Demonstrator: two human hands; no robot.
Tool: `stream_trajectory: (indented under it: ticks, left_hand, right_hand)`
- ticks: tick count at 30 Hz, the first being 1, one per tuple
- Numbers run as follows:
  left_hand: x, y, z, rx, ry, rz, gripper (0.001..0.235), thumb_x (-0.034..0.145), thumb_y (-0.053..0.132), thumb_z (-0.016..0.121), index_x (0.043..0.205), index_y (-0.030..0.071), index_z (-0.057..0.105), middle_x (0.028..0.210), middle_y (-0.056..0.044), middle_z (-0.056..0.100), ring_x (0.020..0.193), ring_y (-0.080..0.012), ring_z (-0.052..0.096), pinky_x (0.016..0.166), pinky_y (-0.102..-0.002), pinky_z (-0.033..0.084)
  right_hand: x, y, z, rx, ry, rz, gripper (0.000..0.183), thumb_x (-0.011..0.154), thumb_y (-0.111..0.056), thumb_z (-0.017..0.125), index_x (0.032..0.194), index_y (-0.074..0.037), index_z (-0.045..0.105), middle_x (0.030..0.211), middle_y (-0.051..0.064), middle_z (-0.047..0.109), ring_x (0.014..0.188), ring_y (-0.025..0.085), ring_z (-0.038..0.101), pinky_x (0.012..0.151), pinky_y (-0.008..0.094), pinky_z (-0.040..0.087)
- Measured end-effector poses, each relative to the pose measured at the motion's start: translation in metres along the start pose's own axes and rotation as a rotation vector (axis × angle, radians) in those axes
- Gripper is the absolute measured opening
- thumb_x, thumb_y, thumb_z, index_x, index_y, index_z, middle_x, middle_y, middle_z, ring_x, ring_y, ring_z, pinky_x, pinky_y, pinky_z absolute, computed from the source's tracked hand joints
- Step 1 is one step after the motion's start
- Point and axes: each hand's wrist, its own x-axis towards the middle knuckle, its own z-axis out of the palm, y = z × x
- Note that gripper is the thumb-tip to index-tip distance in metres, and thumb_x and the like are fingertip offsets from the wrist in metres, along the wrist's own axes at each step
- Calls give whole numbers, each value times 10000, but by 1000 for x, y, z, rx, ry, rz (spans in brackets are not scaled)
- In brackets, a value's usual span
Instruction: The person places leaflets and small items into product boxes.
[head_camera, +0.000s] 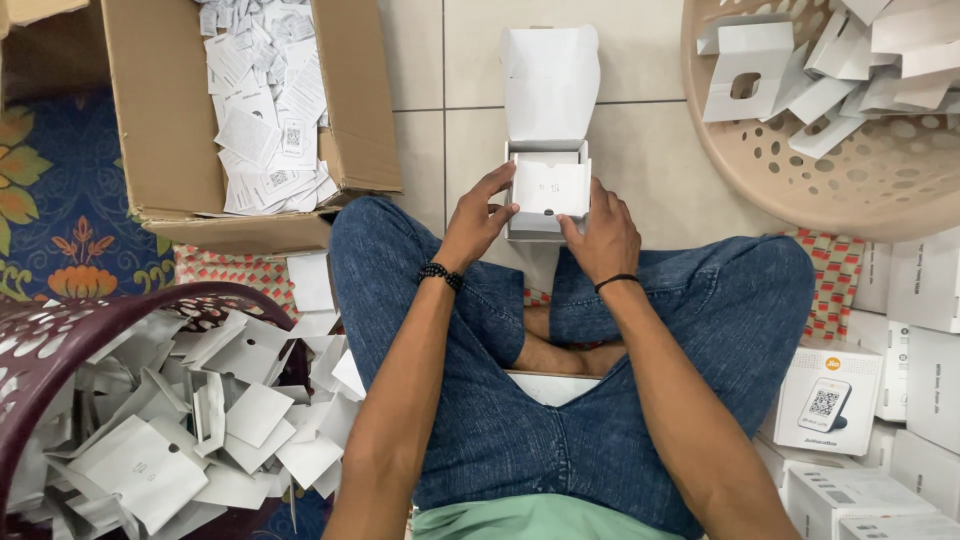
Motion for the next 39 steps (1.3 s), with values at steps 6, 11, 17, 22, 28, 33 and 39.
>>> stream_trajectory:
  ticks: [6, 11, 17, 22, 28, 33, 39]
  left_hand:
    - [-7, 2, 6, 400, 64, -21, 519, 872, 85, 722, 1376, 75, 595, 1474, -94, 580, 1304, -270, 581, 1026, -383, 536]
    - [-12, 17, 13, 650, 136, 17, 406, 833, 106, 739, 1233, 67, 686, 1391, -86, 627, 1261, -297, 556, 1033, -421, 484]
    - [-4, 10, 32, 963, 84, 269, 351, 750, 176, 800, 1071, 58, 721, 1263, -108, 616, 1247, -308, 511, 1021, -461, 420]
    - [11, -20, 44, 1156, 64, 352, 251, 799, 138, 791, 1037, 101, 722, 1175, -63, 618, 1234, -272, 520, 1068, -467, 393]
    - [10, 6, 33, 965, 255, 324, 263, 762, 161, 792, 993, 72, 705, 1205, -119, 596, 1213, -323, 517, 1054, -483, 375]
    - [45, -5, 13, 189, 531, -80, 579, 952, 411, 625, 1383, 36, 527, 1426, -179, 486, 1344, -344, 464, 1153, -461, 372]
    - [91, -51, -8, -420, 229, -390, 865, 997, 738, 290, 1522, 58, 395, 1589, -163, 404, 1496, -288, 334, 1229, -453, 251]
  right_hand:
    - [0, 17, 22, -144, -98, -13, 703, 886, -323, 741, 1466, -36, 467, 1217, 168, 621, 1082, 349, 612, 824, 476, 560]
    - [-1, 15, 20, -38, -157, 95, 784, 909, -279, 685, 1569, -74, 314, 1289, 200, 582, 1117, 398, 615, 872, 510, 544]
    - [0, 36, 46, 70, -247, 170, 835, 881, -166, 627, 1611, -187, 222, 1363, 219, 553, 1165, 455, 604, 961, 552, 509]
    - [-9, 31, 39, 74, -295, 180, 840, 862, -128, 598, 1607, -223, 223, 1373, 209, 548, 1154, 465, 603, 956, 559, 506]
    - [-6, 19, 26, 80, -369, 218, 813, 849, -166, 626, 1582, -220, 278, 1372, 199, 546, 1181, 442, 588, 987, 526, 500]
    - [46, 61, 71, 648, -187, 252, 712, 964, -446, 631, 1535, -86, 405, 1554, 132, 495, 1417, 297, 499, 1141, 421, 447]
    - [131, 30, 35, 1053, -517, 423, 773, 968, -647, 347, 1572, -166, 330, 1629, 34, 355, 1531, 201, 255, 1191, 509, 227]
